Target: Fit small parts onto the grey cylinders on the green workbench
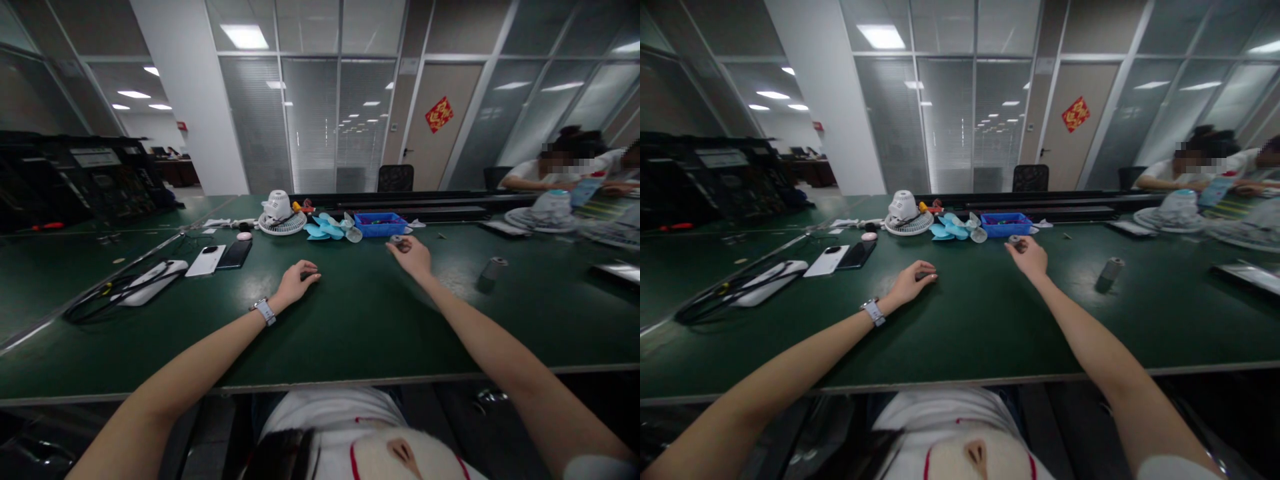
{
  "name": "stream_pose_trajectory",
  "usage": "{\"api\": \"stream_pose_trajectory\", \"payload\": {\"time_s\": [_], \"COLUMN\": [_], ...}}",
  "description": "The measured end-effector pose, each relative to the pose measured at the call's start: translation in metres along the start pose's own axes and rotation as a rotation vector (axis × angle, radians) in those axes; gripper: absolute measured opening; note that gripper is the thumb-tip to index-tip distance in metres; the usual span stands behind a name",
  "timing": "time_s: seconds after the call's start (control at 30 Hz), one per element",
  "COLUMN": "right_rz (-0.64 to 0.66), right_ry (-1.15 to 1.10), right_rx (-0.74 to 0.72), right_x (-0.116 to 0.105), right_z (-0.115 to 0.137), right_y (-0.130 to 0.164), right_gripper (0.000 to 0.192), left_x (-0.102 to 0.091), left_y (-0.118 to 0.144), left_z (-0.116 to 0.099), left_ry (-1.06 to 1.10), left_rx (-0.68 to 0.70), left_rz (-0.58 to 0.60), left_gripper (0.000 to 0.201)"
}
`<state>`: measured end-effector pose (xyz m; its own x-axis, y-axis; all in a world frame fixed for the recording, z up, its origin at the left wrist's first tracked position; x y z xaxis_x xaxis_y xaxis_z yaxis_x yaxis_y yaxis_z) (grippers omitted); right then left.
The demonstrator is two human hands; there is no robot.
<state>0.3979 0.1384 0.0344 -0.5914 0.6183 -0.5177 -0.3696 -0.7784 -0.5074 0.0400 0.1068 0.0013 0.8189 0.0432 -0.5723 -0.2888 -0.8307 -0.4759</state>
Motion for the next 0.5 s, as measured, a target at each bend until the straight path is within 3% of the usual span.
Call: {"api": "stream_pose_trajectory", "payload": {"time_s": [0.07, 0.13, 0.23, 0.3, 0.4, 0.5], "right_rz": [-0.133, -0.180, -0.176, -0.175, -0.222, -0.300], "right_ry": [0.204, 0.341, 0.401, 0.371, 0.361, 0.385], "right_rx": [0.093, 0.194, 0.347, 0.423, 0.388, 0.100], "right_x": [-0.028, -0.047, -0.059, -0.061, -0.061, -0.052], "right_z": [-0.039, -0.074, -0.113, -0.127, -0.115, -0.055], "right_y": [-0.019, -0.029, -0.033, -0.033, -0.031, -0.022], "right_gripper": [0.041, 0.043, 0.045, 0.046, 0.054, 0.062], "left_x": [-0.006, -0.012, -0.017, -0.018, -0.018, -0.019], "left_y": [-0.001, -0.001, 0.001, 0.001, 0.001, 0.002], "left_z": [0.006, 0.013, 0.021, 0.023, 0.022, 0.022], "left_ry": [-0.033, -0.055, -0.028, -0.010, -0.014, -0.025], "left_rx": [-0.050, -0.122, -0.195, -0.207, -0.200, -0.209], "left_rz": [-0.078, -0.146, -0.202, -0.212, -0.217, -0.226], "left_gripper": [0.024, 0.023, 0.023, 0.024, 0.026, 0.026]}}
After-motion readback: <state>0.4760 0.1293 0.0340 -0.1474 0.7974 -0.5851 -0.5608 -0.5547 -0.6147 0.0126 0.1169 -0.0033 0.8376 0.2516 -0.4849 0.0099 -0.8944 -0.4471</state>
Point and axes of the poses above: each hand's wrist, its own y-axis away from the middle knuckle, its own x-axis out of the palm, z = x × y, the point moved 8 cm from there along -y, towards the middle knuckle, and after that the axes turned 5 degrees about x, right-handed, at the moved point
